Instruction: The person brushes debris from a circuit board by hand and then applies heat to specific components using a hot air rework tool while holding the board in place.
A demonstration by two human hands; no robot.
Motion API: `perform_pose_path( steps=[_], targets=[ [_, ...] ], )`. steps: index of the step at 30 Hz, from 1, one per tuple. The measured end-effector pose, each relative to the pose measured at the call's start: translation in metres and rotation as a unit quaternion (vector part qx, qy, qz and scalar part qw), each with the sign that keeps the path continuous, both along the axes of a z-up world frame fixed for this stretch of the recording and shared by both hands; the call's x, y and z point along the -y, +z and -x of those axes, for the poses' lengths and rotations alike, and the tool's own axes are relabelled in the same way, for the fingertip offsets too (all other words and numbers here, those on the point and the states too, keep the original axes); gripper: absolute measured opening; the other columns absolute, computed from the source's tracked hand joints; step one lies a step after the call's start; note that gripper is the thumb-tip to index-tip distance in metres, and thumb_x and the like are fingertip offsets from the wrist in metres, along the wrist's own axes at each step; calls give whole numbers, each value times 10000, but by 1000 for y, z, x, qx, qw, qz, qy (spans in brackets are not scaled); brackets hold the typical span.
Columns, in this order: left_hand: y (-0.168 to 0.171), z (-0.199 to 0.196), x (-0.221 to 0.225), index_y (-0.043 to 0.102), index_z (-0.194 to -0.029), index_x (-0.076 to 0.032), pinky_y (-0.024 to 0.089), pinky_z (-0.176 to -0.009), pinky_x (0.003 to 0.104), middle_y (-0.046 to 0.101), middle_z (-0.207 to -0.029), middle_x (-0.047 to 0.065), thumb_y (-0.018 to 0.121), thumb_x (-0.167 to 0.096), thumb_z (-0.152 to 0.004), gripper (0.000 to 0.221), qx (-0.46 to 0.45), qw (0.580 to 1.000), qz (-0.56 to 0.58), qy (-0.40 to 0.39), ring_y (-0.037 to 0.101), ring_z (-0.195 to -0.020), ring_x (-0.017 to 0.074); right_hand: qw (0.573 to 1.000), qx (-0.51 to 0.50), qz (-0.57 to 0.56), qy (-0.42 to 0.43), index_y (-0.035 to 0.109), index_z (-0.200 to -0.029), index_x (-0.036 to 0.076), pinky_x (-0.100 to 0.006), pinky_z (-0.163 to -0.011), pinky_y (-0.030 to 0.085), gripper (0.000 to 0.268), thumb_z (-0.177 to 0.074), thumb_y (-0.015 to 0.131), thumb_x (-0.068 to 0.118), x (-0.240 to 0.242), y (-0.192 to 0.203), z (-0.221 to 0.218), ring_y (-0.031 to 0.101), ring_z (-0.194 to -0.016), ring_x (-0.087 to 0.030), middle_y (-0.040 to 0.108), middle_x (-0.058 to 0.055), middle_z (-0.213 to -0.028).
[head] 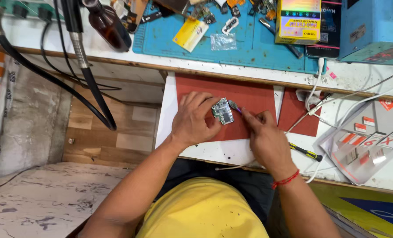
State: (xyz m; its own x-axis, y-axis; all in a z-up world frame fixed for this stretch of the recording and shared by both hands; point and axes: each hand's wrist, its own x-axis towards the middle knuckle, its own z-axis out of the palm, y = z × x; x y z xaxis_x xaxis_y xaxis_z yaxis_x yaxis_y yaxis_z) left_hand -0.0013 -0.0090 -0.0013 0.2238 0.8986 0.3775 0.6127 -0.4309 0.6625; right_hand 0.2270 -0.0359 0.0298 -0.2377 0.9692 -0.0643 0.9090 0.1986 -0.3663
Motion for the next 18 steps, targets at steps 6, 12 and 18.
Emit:
perform_pose_path(
  steps=[6,12,18],
  targets=[
    [1,3,-3,607,-1333,-56,445,-993,478,676,-1211,101,922,-314,-670,778,10,1000,19,-21,594,-1121,316,998,21,63,4,567,-1443,253,-495,-624,571,666,-837,516,-18,30,10,19,684,-771,-412,613,-158,-1108],
    [-15,8,0,562,-1396,-43,459,-1023,468,644,-1280,143,934,-294,-690,836,21,999,17,-21,575,-1183,354,997,-35,29,60,562,-1453,166,-511,-686,556,676,-823,508,-72,6,-3,21,679,-817,-421,611,-197,-1120],
    [-18,6,-1,583,-1353,-44,448,-1002,486,621,-1302,167,951,-302,-640,843,15,1000,5,-6,573,-1164,368,997,-47,30,56,549,-1452,171,-526,-654,552,661,-831,519,-55,-2,-4,31,674,-801,-436,607,-205,-1145]
  ],
)
